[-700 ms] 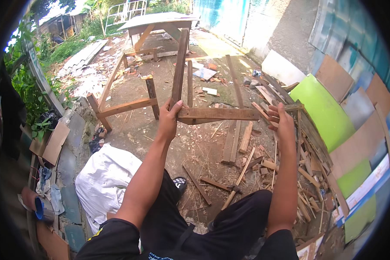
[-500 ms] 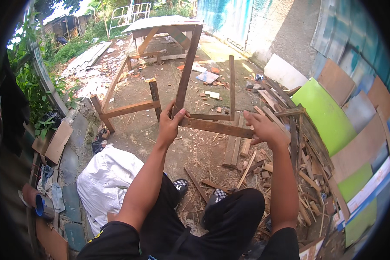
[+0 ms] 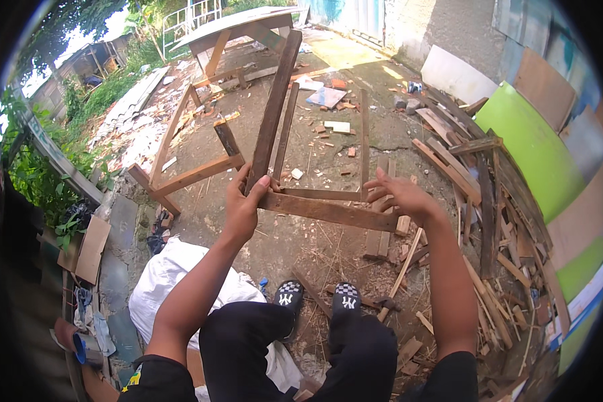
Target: The person assembles a wooden frame by aligning planks and securing them with a hammer and nails. They repeatedly adjust the frame, pick up nails, and hammer joints together while sitting on the ground.
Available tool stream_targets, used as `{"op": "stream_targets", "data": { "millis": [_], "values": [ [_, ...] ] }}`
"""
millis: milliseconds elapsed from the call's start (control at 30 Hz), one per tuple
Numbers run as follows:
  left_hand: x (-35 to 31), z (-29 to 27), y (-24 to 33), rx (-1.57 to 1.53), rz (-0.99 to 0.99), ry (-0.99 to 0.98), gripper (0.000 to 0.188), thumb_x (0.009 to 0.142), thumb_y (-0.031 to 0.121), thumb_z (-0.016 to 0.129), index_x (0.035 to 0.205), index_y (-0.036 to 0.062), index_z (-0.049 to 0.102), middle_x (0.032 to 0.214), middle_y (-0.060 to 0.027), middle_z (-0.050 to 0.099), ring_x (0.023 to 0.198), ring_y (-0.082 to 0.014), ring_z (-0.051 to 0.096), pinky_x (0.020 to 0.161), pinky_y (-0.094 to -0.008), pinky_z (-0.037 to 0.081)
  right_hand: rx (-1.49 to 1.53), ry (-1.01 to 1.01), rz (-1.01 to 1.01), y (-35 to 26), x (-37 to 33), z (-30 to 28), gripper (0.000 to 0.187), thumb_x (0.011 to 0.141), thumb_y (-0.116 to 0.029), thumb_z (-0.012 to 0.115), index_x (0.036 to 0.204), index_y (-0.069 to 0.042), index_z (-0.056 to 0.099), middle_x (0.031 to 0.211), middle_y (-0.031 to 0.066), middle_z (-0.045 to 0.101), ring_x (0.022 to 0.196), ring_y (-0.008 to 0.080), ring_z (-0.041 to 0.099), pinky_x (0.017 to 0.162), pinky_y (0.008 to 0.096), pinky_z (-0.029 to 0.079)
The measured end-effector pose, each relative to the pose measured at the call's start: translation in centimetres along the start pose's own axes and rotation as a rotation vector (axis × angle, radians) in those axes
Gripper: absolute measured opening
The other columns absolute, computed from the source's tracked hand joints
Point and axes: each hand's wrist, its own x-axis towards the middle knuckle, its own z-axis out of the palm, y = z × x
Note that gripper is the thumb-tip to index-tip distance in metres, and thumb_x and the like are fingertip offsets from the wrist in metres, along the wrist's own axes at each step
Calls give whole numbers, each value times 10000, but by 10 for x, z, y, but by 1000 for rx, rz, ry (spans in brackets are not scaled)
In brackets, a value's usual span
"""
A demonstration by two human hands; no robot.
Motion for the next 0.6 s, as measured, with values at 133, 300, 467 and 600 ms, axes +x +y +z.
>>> {"op": "stream_targets", "data": {
  "millis": [133, 300, 467, 600],
  "values": [
    [-14, -2, -79, -83, -94, -44, 471, 1046, 271, 632, 1376, -59, 572, 935, -87, 686, 945, -167, 668, 954, -348, 507, -105, 419, 122, 65, 107, 10, 850, 1029, -585, 647, 1620, -36, 381, 1477, 257, 569, 851, 223, 732, 670, 364, 628],
    [-53, -11, -181, -124, -200, -91, 590, 1001, 394, 667, 1326, -89, 572, 950, -131, 670, 913, -185, 659, 965, -388, 504, 107, 488, 408, 195, 228, 5, 838, 994, -461, 758, 1616, -41, 386, 1401, 203, 603, 693, 186, 686, 575, 360, 610],
    [-77, -19, -250, -102, -292, -82, 532, 1018, 351, 667, 1329, -71, 584, 1111, -162, 693, 956, -188, 676, 964, -370, 518, 127, 545, 342, 272, 273, 25, 531, 1025, -318, 730, 1421, -2, 571, 886, 61, 638, 554, 149, 604, 488, 327, 562],
    [-100, -30, -311, -19, -270, -17, 397, 1052, 191, 650, 1377, -13, 550, 1134, -131, 714, 1070, -206, 699, 987, -360, 530, -78, 592, 214, 294, 288, 30, 393, 1044, -268, 693, 1292, 24, 604, 858, 101, 663, 534, 167, 626, 457, 341, 535]
  ]
}}
